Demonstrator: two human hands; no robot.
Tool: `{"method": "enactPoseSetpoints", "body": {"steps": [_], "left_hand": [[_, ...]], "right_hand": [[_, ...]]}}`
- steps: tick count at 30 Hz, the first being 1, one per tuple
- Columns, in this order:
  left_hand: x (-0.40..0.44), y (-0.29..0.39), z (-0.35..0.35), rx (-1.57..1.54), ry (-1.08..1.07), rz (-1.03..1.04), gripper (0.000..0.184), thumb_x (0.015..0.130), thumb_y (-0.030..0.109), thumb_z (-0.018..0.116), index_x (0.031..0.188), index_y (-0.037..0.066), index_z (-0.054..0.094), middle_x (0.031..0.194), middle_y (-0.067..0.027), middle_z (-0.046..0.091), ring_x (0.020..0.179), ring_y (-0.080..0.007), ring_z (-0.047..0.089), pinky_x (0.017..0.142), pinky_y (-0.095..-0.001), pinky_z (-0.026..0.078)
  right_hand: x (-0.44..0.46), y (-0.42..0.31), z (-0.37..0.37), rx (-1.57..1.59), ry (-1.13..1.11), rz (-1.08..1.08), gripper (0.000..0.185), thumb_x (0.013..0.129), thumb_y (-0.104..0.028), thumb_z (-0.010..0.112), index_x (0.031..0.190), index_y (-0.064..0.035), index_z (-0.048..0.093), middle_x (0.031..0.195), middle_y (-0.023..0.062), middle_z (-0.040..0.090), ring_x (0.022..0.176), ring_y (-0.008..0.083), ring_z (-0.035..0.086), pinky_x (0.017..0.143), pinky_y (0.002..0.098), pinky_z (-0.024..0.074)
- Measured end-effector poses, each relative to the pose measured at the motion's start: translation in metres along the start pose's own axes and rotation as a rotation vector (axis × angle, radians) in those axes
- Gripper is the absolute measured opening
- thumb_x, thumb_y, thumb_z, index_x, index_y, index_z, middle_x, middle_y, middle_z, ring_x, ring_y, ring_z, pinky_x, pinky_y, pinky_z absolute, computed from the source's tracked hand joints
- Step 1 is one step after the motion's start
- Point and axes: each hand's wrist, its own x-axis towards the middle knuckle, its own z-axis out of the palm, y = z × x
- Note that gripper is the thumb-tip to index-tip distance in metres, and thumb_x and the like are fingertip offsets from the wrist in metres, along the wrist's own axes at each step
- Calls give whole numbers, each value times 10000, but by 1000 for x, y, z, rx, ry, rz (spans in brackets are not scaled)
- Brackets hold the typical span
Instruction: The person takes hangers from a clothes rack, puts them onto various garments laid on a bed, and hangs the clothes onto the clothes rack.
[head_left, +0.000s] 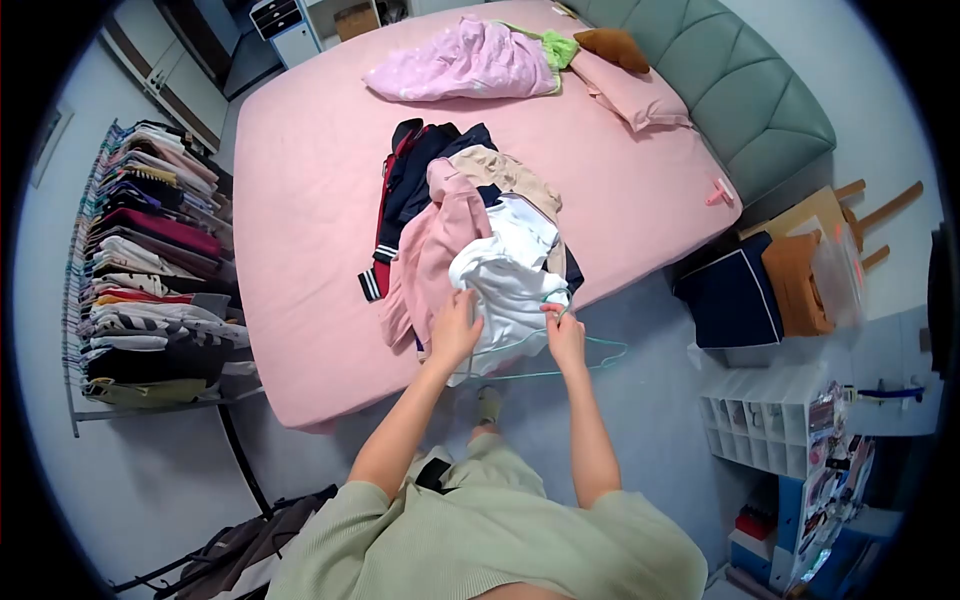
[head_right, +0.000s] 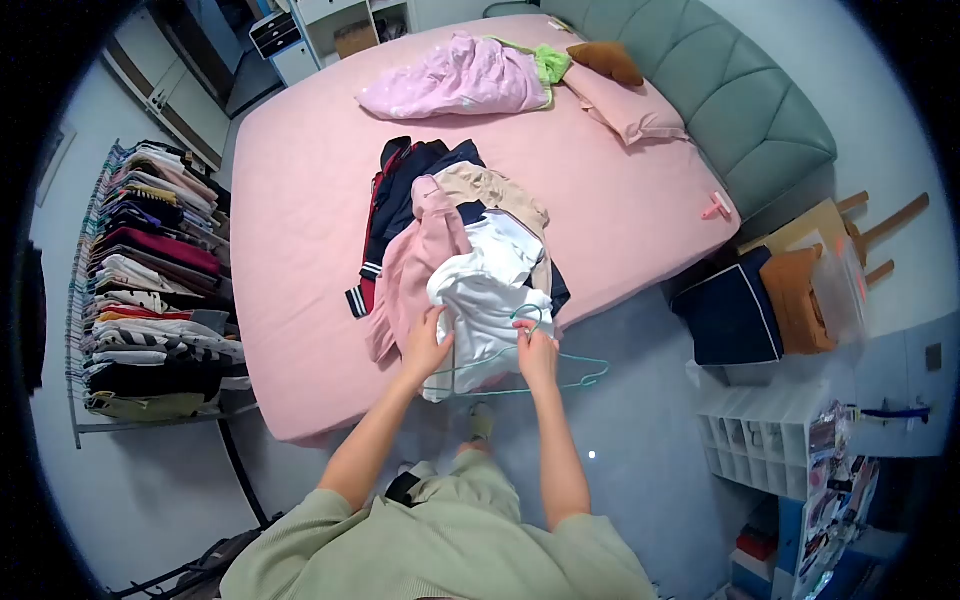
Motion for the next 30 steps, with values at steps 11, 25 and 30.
{"method": "enactPoseSetpoints", "body": {"steps": [11,25,30], "left_hand": [[74,-43,52,149,58,-145,652,678,92,644,1282,131,401,1144,-160,486,1011,-342,514,826,-425,433],[90,-25,22,-1176,-486,-677,469,883,418,409,1194,86,521,1045,-75,615,920,-191,589,814,-308,456],[105,-51,54,-1171,-470,-656,368,866,243,507,1167,33,521,978,-40,611,816,-137,597,659,-257,493]], "right_hand": [[109,65,90,16,-146,164,550,695,-375,680,1142,-77,561,722,165,631,731,337,619,648,423,464],[93,-5,71,471,-145,-437,228,692,-17,490,818,-74,671,724,97,606,714,251,557,655,347,432],[54,-49,63,299,-420,-652,222,655,-33,547,797,-142,679,670,94,560,691,273,524,655,354,421]]}}
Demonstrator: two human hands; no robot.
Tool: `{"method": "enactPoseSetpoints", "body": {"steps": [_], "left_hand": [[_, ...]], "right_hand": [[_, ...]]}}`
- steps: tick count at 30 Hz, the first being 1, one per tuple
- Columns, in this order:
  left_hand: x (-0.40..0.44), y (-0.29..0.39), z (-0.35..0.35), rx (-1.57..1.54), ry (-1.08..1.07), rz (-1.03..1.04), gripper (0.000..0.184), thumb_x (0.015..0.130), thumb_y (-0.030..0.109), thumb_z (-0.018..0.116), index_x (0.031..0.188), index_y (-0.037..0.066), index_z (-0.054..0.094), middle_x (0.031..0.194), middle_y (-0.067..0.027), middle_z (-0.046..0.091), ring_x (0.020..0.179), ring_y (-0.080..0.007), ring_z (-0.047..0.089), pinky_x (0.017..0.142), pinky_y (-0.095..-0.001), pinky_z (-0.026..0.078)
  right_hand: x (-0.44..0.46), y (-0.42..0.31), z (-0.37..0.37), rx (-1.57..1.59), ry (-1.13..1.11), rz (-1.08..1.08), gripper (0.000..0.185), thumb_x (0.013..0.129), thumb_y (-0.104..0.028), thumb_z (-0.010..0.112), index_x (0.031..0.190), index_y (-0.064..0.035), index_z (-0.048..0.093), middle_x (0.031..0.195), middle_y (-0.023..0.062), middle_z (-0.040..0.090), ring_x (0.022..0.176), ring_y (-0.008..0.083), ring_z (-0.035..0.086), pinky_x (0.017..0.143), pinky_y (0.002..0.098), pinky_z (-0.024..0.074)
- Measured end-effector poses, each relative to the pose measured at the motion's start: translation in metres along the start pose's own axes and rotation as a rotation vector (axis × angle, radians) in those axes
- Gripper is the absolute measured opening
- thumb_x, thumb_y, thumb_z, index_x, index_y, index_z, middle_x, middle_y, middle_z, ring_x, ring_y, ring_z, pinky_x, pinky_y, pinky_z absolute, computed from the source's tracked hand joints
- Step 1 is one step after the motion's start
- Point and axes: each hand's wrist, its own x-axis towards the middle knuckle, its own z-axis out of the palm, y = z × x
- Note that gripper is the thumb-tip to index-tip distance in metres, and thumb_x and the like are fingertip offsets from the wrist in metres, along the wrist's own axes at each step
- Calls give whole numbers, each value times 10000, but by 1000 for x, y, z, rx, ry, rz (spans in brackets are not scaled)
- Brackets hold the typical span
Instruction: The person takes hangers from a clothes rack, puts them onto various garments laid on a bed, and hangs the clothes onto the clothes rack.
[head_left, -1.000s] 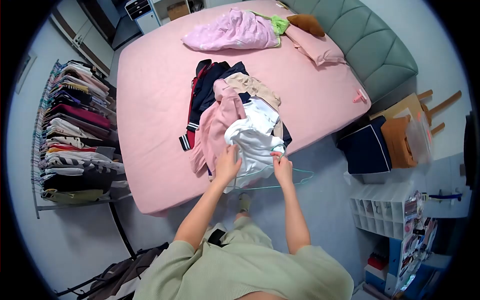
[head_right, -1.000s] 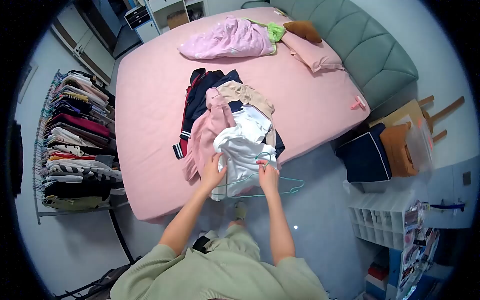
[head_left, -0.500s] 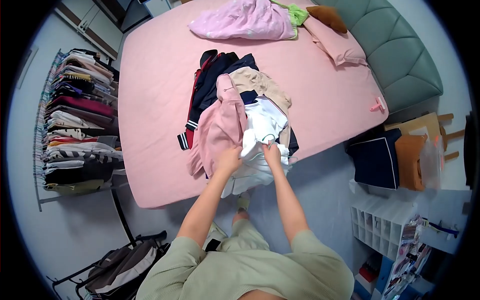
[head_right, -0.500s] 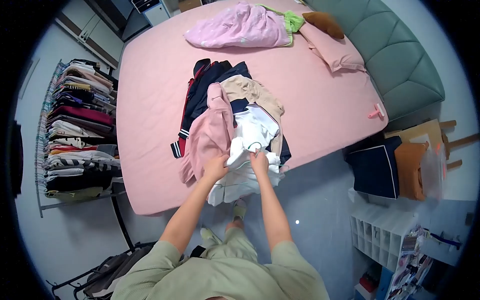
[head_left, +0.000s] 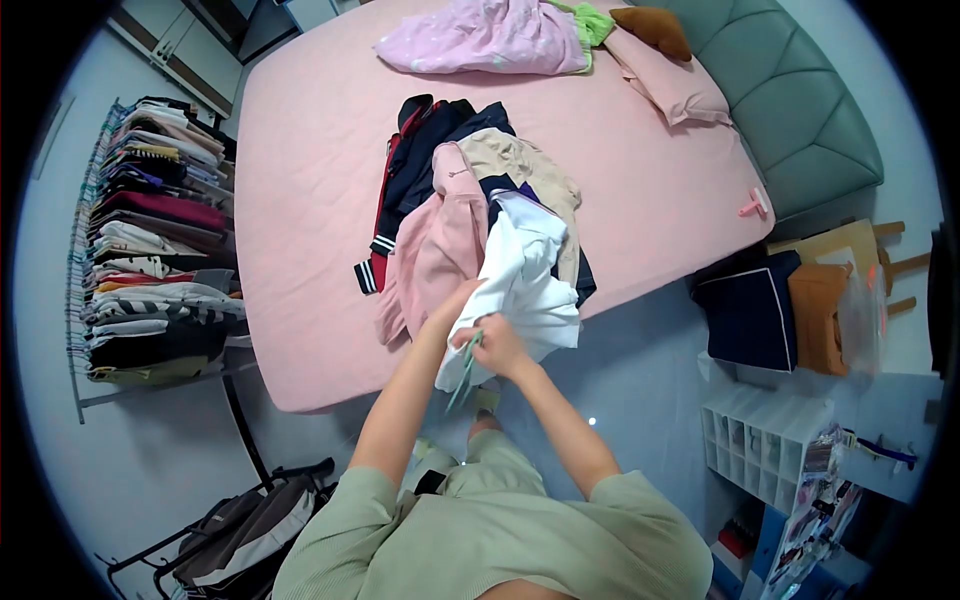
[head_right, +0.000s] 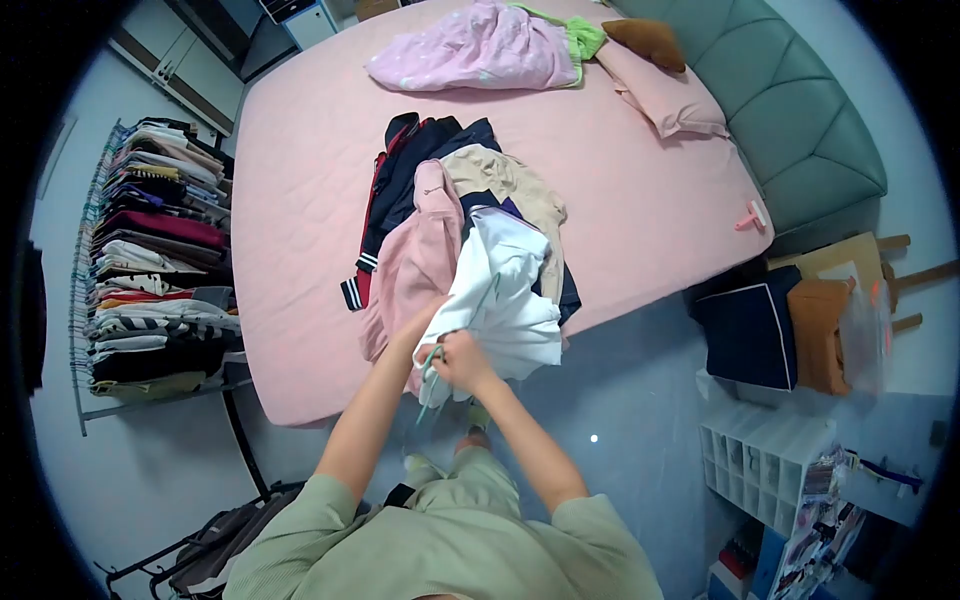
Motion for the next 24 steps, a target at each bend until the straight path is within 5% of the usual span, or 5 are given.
{"method": "enactPoseSetpoints", "body": {"steps": [7,9,14,18,24], "left_hand": [[-31,7,36,378,275,229,392,715,38,461,1088,31,579,951,-75,594,814,-166,567,714,-282,460],[-32,-6,35,481,138,520,399,703,1,446,1086,4,555,1255,-137,399,1118,-267,441,882,-320,413],[-63,-16,79,629,-118,767,370,671,6,492,1036,8,556,1337,-175,361,1194,-324,406,1010,-376,312],[-93,-13,84,1016,-137,806,298,682,76,568,979,53,572,1306,-159,408,1186,-306,413,977,-392,336],[-108,-7,68,327,-71,621,326,672,65,584,986,54,495,1125,-108,500,1050,-216,501,865,-328,410]], "right_hand": [[-21,-18,-55,144,217,343,390,693,-59,583,1069,-146,642,475,38,446,432,146,427,446,301,368],[-16,-16,-82,318,353,559,368,783,-160,644,1137,-76,589,468,-57,393,445,32,314,443,222,272],[12,42,-90,6,147,842,704,675,-533,682,1080,35,589,829,179,645,689,226,626,657,333,474],[11,59,-79,544,19,903,270,694,-266,635,746,-2,611,659,39,577,560,134,536,518,287,433],[-16,36,-82,500,108,648,221,688,-156,642,795,16,555,759,33,567,679,117,518,604,261,425]]}}
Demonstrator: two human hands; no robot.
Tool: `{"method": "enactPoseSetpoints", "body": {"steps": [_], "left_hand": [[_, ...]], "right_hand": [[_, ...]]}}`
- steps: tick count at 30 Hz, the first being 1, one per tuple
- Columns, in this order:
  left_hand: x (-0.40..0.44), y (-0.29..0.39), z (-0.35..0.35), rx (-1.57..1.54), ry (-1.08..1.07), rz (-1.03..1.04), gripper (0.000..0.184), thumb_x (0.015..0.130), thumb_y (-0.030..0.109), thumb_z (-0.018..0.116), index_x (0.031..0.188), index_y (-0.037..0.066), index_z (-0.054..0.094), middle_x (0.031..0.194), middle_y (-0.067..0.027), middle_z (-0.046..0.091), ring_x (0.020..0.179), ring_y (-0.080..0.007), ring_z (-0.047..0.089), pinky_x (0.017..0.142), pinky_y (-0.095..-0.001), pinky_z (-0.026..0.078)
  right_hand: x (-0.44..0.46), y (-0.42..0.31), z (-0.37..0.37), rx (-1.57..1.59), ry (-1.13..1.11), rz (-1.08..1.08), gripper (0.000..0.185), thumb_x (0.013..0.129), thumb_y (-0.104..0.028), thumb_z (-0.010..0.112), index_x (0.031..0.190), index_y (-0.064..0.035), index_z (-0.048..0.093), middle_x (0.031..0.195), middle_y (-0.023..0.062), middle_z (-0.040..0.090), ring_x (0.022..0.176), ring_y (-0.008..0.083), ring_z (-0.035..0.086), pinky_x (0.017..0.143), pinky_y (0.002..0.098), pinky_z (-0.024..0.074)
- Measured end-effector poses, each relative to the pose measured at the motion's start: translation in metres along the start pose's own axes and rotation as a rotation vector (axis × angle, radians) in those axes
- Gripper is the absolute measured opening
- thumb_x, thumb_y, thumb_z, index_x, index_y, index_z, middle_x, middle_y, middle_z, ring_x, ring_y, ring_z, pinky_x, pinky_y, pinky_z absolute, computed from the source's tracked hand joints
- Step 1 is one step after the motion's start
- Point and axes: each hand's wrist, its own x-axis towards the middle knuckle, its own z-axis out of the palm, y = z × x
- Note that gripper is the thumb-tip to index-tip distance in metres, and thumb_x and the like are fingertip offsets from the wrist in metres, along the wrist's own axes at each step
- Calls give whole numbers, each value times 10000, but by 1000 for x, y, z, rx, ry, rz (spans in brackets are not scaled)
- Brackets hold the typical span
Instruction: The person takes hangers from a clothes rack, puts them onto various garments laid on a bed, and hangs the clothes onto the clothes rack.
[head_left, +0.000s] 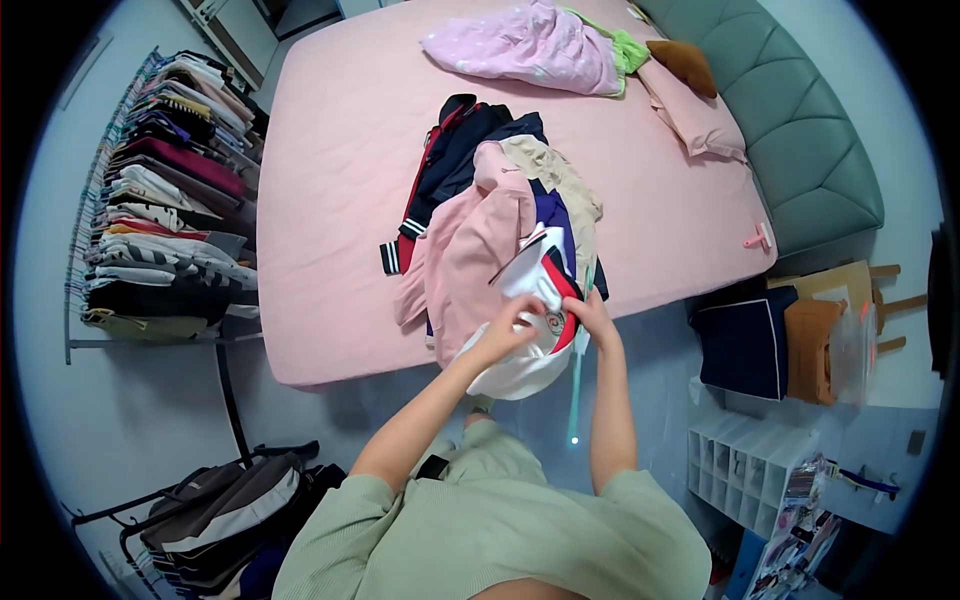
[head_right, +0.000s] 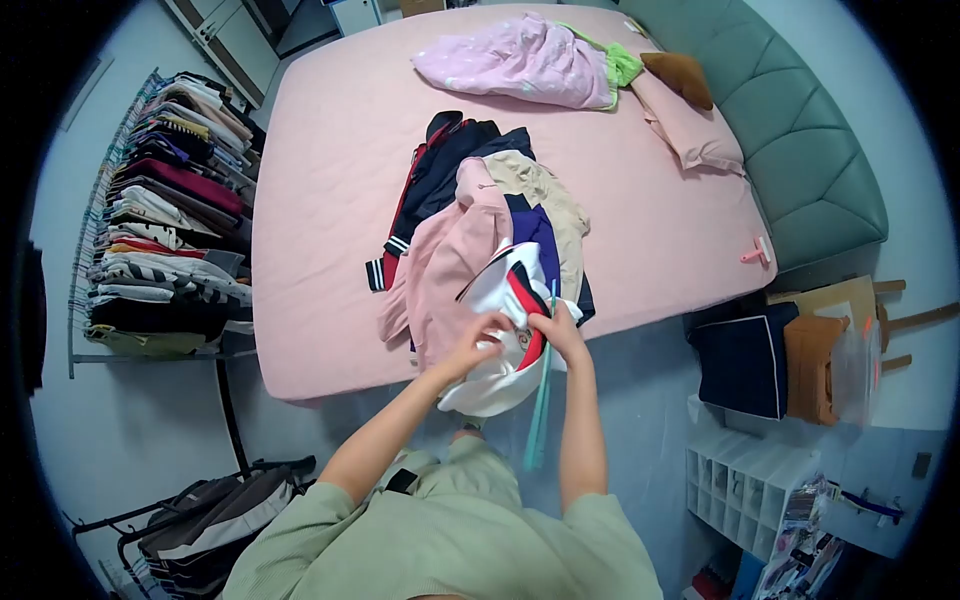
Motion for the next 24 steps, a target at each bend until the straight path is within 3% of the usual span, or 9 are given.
{"method": "enactPoseSetpoints", "body": {"steps": [1,2,5,8,12,14,18,21,24], "left_hand": [[0,-5,-3,-111,128,-18,337,670,56,584,990,51,480,1066,-100,521,1030,-204,512,836,-319,424],[0,-10,-4,154,314,10,367,668,48,564,1012,45,437,951,-77,514,920,-178,531,783,-288,430],[0,-1,-15,297,727,-65,300,701,51,501,996,35,449,921,-76,522,827,-166,534,763,-263,427],[5,6,-34,-216,654,158,244,718,51,440,957,21,479,875,-68,531,765,-156,529,757,-259,429],[-13,51,-48,-427,65,-85,247,765,71,450,983,28,558,919,-37,576,847,-121,551,803,-259,434],[-28,93,-36,-266,6,-203,274,814,113,470,1063,47,565,985,-27,589,885,-115,558,823,-263,433],[-44,95,-42,-547,-63,-209,314,857,223,576,1117,48,547,1040,-25,599,903,-94,580,814,-249,460],[-69,104,-49,-714,20,-126,261,881,195,552,1078,25,560,999,-15,609,878,-67,575,809,-228,448],[-100,122,-51,-489,149,-35,219,847,135,606,1039,36,569,962,-3,612,868,-56,564,786,-221,446]], "right_hand": [[-4,-1,2,-67,-25,-47,205,684,-151,648,771,10,555,759,27,561,681,111,512,603,256,422],[-12,-4,0,-110,-49,-112,194,666,-138,662,754,1,559,733,6,530,677,104,502,598,252,415],[-41,-51,10,-164,-59,-8,202,648,-123,664,741,4,537,731,-1,492,711,106,496,626,265,417],[-57,-80,11,-249,-187,6,204,639,-112,660,742,4,527,755,16,490,727,115,495,644,266,421],[-63,-80,11,-215,-166,-104,195,620,-98,660,715,0,520,712,14,472,688,122,488,629,266,420],[-65,-92,18,-204,-192,-159,181,611,-87,656,690,0,519,641,2,446,634,121,480,603,269,418],[-76,-120,41,-289,-293,-281,152,607,-72,634,680,23,541,550,26,452,563,114,482,552,289,411],[-86,-145,68,-383,-401,-350,151,606,-65,632,707,17,555,562,32,470,562,111,476,544,285,399],[-90,-133,94,-423,-514,-326,184,600,-53,647,754,-10,555,622,14,474,595,94,445,553,259,372]]}}
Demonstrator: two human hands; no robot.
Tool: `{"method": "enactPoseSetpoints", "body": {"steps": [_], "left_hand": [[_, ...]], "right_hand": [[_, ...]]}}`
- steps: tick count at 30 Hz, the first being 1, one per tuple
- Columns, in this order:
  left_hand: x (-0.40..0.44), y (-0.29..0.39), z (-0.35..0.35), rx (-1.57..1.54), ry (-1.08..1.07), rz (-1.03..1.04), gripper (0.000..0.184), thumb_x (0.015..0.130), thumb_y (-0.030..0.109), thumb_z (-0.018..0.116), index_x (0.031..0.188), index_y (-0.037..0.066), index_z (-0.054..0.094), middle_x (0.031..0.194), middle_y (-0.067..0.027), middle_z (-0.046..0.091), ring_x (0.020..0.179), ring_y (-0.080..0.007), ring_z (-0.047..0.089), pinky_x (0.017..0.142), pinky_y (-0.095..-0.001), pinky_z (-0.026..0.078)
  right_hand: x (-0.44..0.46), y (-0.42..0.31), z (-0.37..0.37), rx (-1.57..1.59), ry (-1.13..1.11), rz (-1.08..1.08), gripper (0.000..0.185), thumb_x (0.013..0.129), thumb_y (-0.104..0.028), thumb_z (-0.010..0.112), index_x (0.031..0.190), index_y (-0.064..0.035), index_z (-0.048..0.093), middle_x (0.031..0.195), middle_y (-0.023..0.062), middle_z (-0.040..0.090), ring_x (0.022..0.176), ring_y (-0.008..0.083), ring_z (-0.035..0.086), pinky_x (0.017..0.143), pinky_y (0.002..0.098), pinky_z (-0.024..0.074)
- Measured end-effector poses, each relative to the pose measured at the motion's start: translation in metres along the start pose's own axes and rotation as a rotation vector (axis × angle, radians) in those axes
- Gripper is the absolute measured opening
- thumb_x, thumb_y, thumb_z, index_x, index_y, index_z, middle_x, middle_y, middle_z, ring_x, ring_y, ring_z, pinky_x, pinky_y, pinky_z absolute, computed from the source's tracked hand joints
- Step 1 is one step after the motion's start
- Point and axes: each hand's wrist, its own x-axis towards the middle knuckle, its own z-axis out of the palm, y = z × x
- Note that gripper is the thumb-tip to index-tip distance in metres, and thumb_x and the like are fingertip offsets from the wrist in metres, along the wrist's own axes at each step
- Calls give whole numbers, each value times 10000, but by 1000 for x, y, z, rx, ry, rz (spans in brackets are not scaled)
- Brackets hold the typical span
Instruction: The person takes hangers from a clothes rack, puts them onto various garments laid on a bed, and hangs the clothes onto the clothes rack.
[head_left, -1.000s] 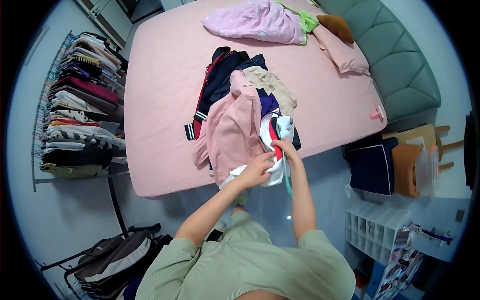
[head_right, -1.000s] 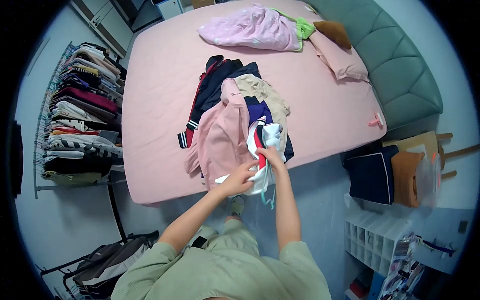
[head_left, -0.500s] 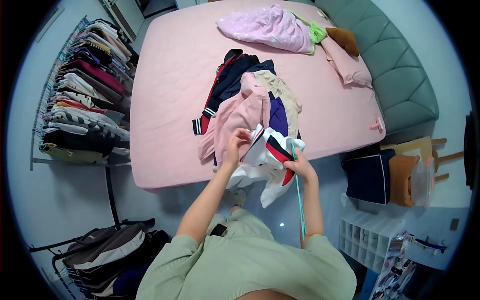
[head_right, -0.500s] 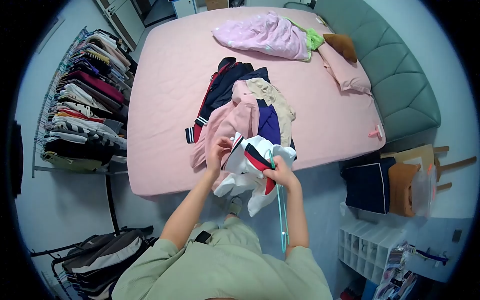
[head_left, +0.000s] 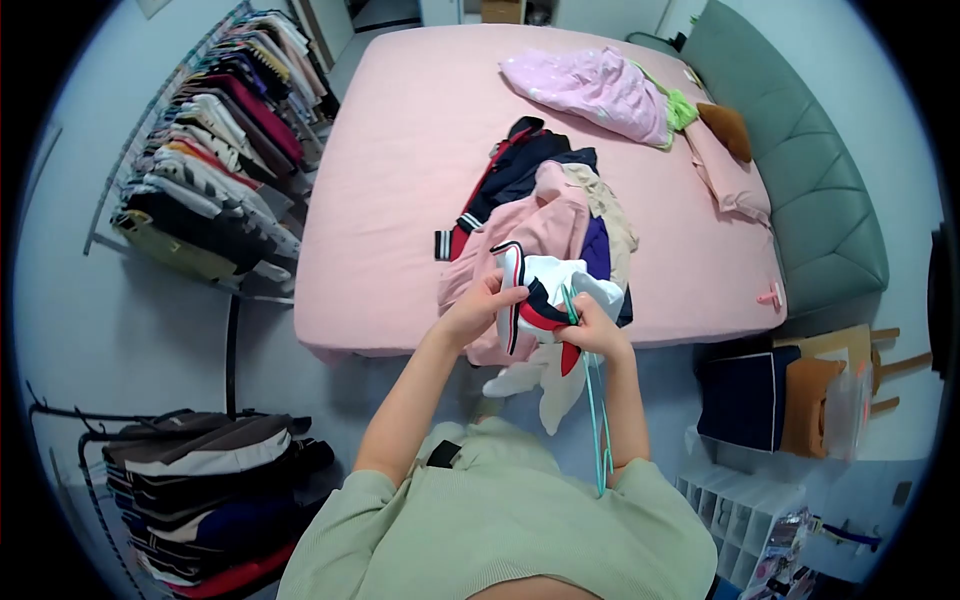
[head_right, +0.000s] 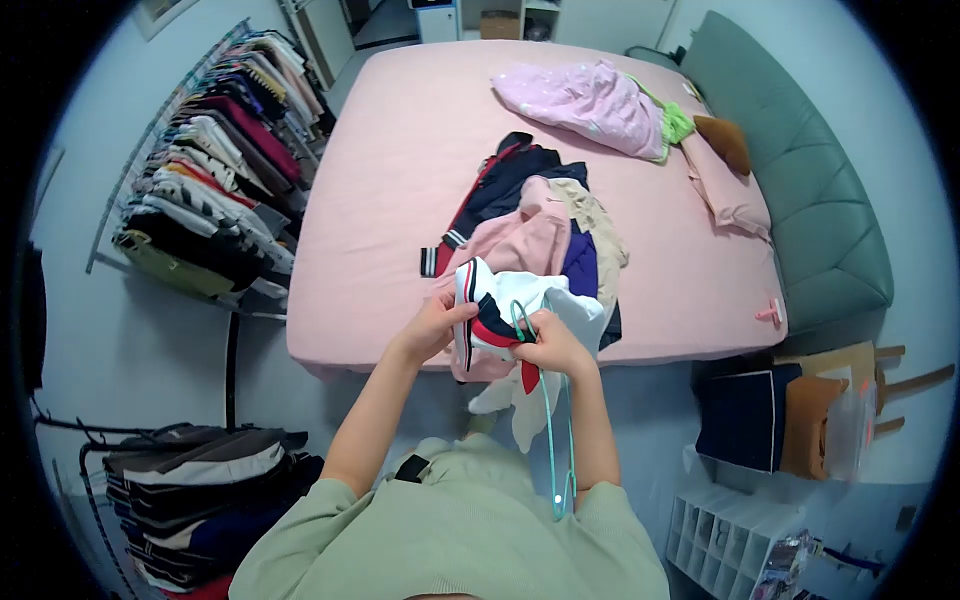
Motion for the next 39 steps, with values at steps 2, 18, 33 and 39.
{"method": "enactPoseSetpoints", "body": {"steps": [2,18,33,39], "left_hand": [[-18,7,-2,73,87,141,284,838,61,598,1110,22,527,991,-32,617,860,-85,588,777,-235,480],[-226,42,27,420,533,738,79,873,58,540,861,42,464,815,-3,433,782,-57,413,676,-195,371],[-372,10,-43,1425,1072,683,630,653,82,671,1241,102,446,1144,-138,514,1051,-298,493,876,-363,421],[-394,-57,-98,697,829,66,530,739,218,706,1191,46,490,1007,-103,605,885,-200,588,806,-321,466]], "right_hand": [[2,-10,16,10,-96,-73,182,602,-49,638,764,-11,565,633,15,489,596,92,445,546,257,370],[-17,-142,188,52,33,-376,395,702,-231,702,1002,-4,584,702,0,530,599,73,438,539,229,382],[-30,-134,263,461,-378,-32,139,788,-133,522,887,-68,595,606,-82,418,511,21,349,468,187,260],[-34,-152,280,604,-199,-4,81,758,-123,504,798,-90,565,556,-65,418,418,31,329,376,189,237]]}}
